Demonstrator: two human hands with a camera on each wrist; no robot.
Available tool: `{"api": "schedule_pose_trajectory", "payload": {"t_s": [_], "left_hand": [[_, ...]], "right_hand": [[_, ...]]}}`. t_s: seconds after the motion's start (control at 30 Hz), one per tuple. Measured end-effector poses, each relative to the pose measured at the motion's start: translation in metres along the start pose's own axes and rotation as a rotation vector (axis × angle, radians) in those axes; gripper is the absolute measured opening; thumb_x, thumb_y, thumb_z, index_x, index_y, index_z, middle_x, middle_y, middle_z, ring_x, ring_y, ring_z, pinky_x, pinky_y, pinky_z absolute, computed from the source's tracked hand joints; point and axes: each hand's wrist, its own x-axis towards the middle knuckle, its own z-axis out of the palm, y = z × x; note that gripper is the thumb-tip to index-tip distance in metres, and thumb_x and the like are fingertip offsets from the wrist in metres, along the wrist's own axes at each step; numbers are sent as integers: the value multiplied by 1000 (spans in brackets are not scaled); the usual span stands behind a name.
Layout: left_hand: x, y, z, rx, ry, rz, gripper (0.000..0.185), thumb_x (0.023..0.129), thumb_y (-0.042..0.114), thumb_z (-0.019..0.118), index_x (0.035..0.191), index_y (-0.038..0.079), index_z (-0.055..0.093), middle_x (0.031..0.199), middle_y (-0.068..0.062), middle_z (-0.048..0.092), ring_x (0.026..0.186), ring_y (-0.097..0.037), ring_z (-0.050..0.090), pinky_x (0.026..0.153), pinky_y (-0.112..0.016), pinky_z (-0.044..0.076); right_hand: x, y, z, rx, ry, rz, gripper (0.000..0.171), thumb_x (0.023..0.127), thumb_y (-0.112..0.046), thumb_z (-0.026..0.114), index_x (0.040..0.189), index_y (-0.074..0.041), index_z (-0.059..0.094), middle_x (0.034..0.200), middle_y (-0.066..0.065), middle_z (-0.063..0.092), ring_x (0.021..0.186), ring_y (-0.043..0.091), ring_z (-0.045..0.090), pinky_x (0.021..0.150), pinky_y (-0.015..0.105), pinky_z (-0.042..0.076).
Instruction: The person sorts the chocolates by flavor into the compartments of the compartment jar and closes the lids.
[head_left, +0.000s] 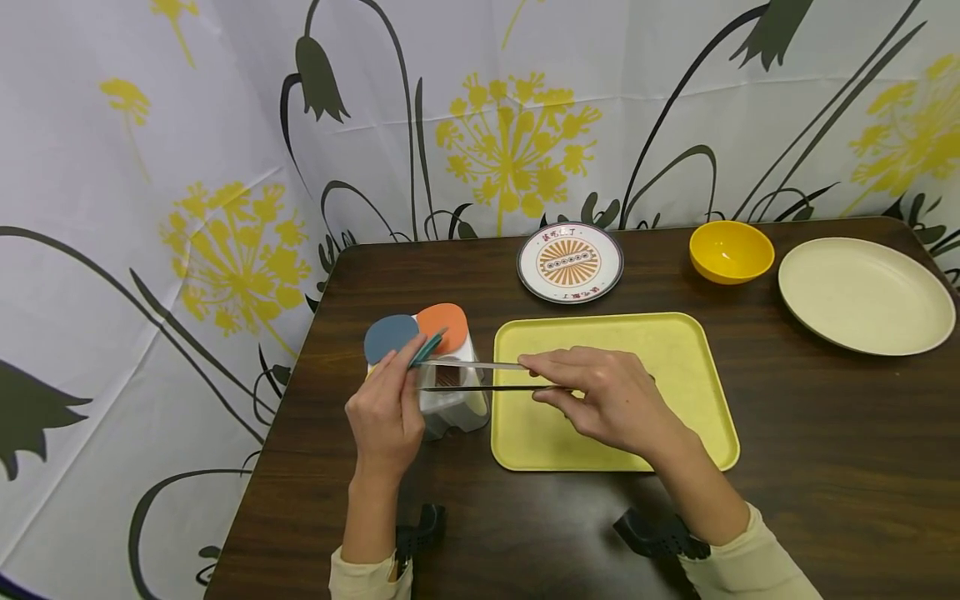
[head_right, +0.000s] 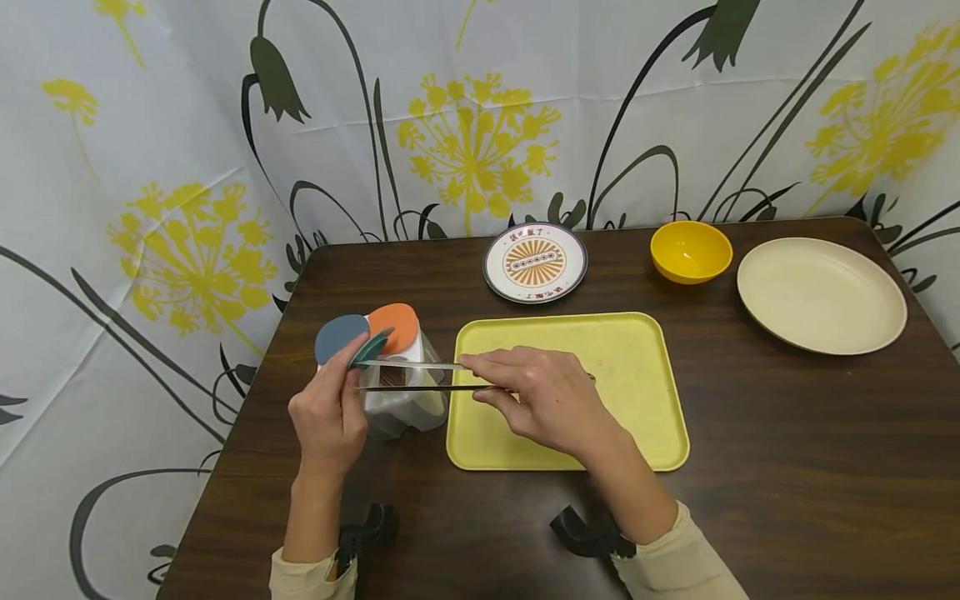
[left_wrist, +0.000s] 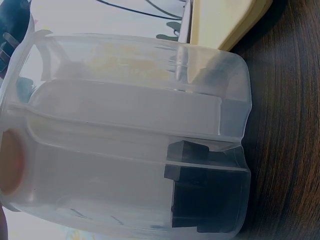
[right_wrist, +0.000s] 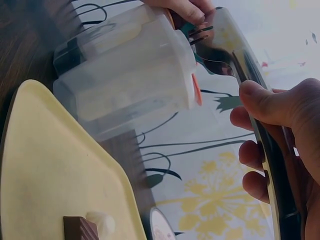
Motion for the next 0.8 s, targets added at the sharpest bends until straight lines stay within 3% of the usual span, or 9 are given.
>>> {"api": "schedule_pose_trajectory", "payload": {"t_s": [0.33,0.8], "left_hand": [[-2,-1,-1,5,-15,-10,36,101,22,41,122,6,65,105,-7,72,87,-29,70,85,-51,52],[-1,-1,0,-3,-19,-11,34,98,18,44,120,6,66,108,-6,71,92,-27,70,87,-50,51]], "right_hand": [[-2,1,-2,-31,-34,18,46,82,-27,76,126,-24,65,108,-13,68,66,1,52,50,18,39],[-10,6,-17,-52,-40,45,60,77,-29,80,132,-22,59,109,-9,68,72,2,58,54,22,44]]}}
